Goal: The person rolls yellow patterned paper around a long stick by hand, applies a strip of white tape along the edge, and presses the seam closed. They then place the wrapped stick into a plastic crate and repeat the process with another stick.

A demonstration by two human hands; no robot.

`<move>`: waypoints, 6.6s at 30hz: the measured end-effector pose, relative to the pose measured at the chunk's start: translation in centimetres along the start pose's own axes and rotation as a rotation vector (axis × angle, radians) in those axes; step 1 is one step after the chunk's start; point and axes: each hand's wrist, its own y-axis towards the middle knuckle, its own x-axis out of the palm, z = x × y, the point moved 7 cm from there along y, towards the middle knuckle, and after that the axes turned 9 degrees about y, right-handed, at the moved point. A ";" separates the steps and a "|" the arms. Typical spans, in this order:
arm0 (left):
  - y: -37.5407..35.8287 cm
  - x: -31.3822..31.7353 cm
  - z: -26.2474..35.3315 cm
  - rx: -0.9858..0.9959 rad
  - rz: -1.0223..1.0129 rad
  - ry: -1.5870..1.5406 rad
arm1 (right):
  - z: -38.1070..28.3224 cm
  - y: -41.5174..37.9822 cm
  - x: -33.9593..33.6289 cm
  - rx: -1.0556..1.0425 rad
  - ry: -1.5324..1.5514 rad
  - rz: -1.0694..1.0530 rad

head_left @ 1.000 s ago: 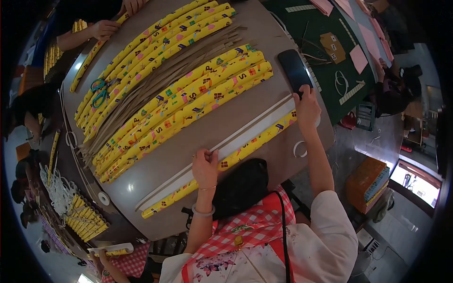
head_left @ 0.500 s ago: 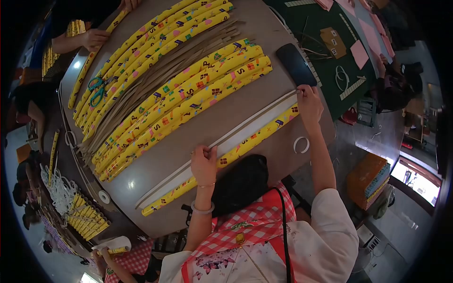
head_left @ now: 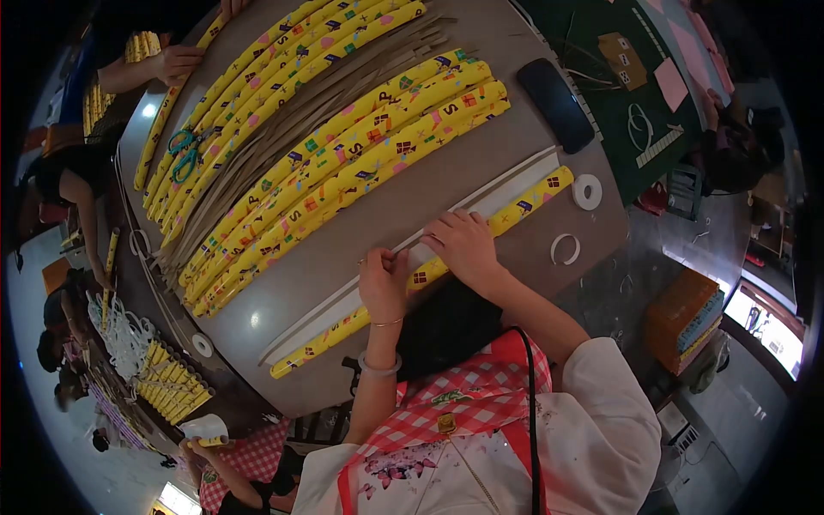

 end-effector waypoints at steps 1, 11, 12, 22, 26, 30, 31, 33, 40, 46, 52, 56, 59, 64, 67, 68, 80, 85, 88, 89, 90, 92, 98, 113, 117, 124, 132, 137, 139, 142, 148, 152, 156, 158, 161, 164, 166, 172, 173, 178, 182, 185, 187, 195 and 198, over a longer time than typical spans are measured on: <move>0.0 0.1 -0.1 0.000 -0.002 -0.010 | 0.0 0.0 0.7 0.003 -0.002 0.001; 0.0 -0.3 0.2 0.002 0.025 0.001 | 5.5 0.9 -3.0 0.152 -0.037 0.026; 0.0 -0.2 0.1 0.000 0.019 -0.001 | 6.3 1.0 -3.8 0.153 -0.050 0.063; 0.0 -0.3 0.2 0.005 0.027 0.001 | 14.2 2.5 -10.2 0.414 -0.209 0.147; 0.0 -0.2 0.1 0.019 0.024 -0.013 | 16.8 2.8 -12.0 0.503 -0.301 0.205; -0.1 0.1 -0.2 0.008 0.004 0.006 | 18.1 3.0 -13.3 0.532 -0.334 0.271; -0.1 0.0 -0.1 0.020 0.012 0.021 | 18.2 3.1 -13.3 0.538 -0.342 0.258; 0.0 0.1 -0.3 0.002 -0.006 0.013 | 18.2 3.3 -13.2 0.540 -0.354 0.249; 0.0 0.4 -0.5 0.002 -0.009 -0.012 | 17.1 2.4 -14.1 0.469 -0.429 0.325; -0.2 0.2 -0.3 0.076 0.088 0.018 | 12.6 -1.0 -15.9 0.264 -0.204 0.472; -0.4 0.6 -0.3 -0.020 0.028 -0.037 | 1.1 -3.0 -8.5 -0.139 0.022 0.001; -0.9 0.1 0.3 0.028 0.202 -0.007 | -2.3 -3.2 -3.9 -0.331 0.058 -0.232; -1.1 0.2 0.4 -0.023 0.193 0.006 | -1.7 -3.6 -1.6 -0.361 0.072 -0.357; -1.0 1.0 0.5 -0.039 0.135 0.045 | -1.4 -3.4 -0.7 -0.373 0.051 -0.439; -1.5 1.3 0.1 -0.065 0.166 0.063 | -1.9 -3.4 -0.3 -0.425 0.013 -0.478; -1.7 1.0 0.4 -0.010 0.200 0.047 | -2.0 -3.4 -0.3 -0.406 0.004 -0.483; -1.1 -1.6 -2.4 -0.078 0.149 -0.418 | -2.1 -3.1 -0.1 -0.313 -0.054 -0.502; -0.7 -1.1 -2.8 -0.093 0.021 -0.539 | -1.8 -3.2 -0.2 -0.308 -0.035 -0.486; -0.9 -1.7 -2.7 -0.084 0.053 -0.501 | -1.2 -3.0 -0.1 -0.290 -0.030 -0.469; -0.9 -1.9 -2.3 -0.061 0.035 -0.509 | -1.5 -3.0 -0.1 -0.301 -0.018 -0.486; -1.0 -2.0 -2.3 -0.098 0.025 -0.548 | -1.6 -2.9 -0.3 -0.283 -0.028 -0.473; -1.1 -1.7 -2.9 -0.128 0.003 -0.584 | -2.3 -2.8 -0.4 -0.305 -0.034 -0.504; -0.7 -1.1 -3.4 -0.112 -0.222 -1.062 | -1.9 -2.9 -0.2 -0.326 -0.055 -0.483; -2.2 -8.4 -10.9 -0.168 -0.015 -0.901 | -1.2 -3.1 0.2 -0.291 -0.033 -0.509; -3.0 -10.9 -12.5 0.093 0.255 0.127 | -1.5 -3.1 0.1 -0.313 -0.037 -0.502; -1.1 -10.0 -14.9 0.050 -0.030 0.234 | -1.0 -3.3 -0.1 -0.326 0.025 -0.431; -0.4 -10.3 -15.3 0.018 -0.101 0.139 | -1.1 -2.9 -0.4 -0.317 0.062 -0.430; -0.5 -10.3 -14.7 0.064 -0.207 0.134 | -1.0 -2.9 0.2 -0.351 0.016 -0.506; -0.3 -9.8 -14.9 0.101 -0.226 0.224 | -0.9 -2.8 0.1 -0.341 0.051 -0.510; -0.5 -9.6 -14.7 0.152 -0.137 0.257 | -1.1 -2.6 -0.1 -0.302 0.083 -0.536; -0.8 -9.4 -14.4 0.124 -0.078 0.346 | -0.8 -3.0 0.4 -0.302 0.070 -0.526; -0.8 -9.4 -14.0 0.115 0.024 0.373 | -0.8 -3.3 0.3 -0.339 0.085 -0.467; -1.0 -9.1 -13.6 0.058 0.058 0.484 | -0.8 -3.1 0.2 -0.334 0.110 -0.468; -1.2 -9.0 -13.4 0.038 0.066 0.500 | -0.5 -3.1 0.6 -0.315 0.087 -0.513; -1.6 -9.3 -13.0 0.026 0.164 0.482 | -1.0 -3.0 0.6 -0.323 0.059 -0.521; -1.6 -9.6 -12.6 0.056 0.238 0.471 | -1.1 -2.9 0.7 -0.342 0.038 -0.537; -1.5 -9.4 -12.9 0.031 0.216 0.532 | -1.0 -3.0 0.7 -0.334 0.036 -0.514; -1.2 -9.4 -13.5 -0.002 0.149 0.495 | -0.8 -3.0 0.6 -0.308 -0.002 -0.476; -1.2 -9.3 -13.5 0.011 0.148 0.492 | -1.0 -3.0 0.6 -0.355 -0.034 -0.463; -1.1 -9.1 -13.8 0.010 0.134 0.505 | -1.5 -3.1 0.5 -0.406 -0.095 -0.421; -1.1 -9.2 -13.6 -0.007 0.120 0.520 | -1.8 -3.4 0.6 -0.482 -0.192 -0.357; -1.0 -9.4 -13.4 0.003 0.121 0.504 | -2.1 -3.6 0.3 -0.537 -0.223 -0.321; -1.0 -9.1 -13.8 -0.014 0.090 0.521 | -1.9 -3.6 0.5 -0.513 -0.210 -0.322; -0.8 -9.0 -14.2 0.007 0.116 0.480 | -2.3 -3.4 0.3 -0.475 -0.154 -0.295; -0.8 -9.2 -13.9 0.006 0.132 0.469 | -3.0 -3.5 -0.4 -0.482 -0.206 -0.252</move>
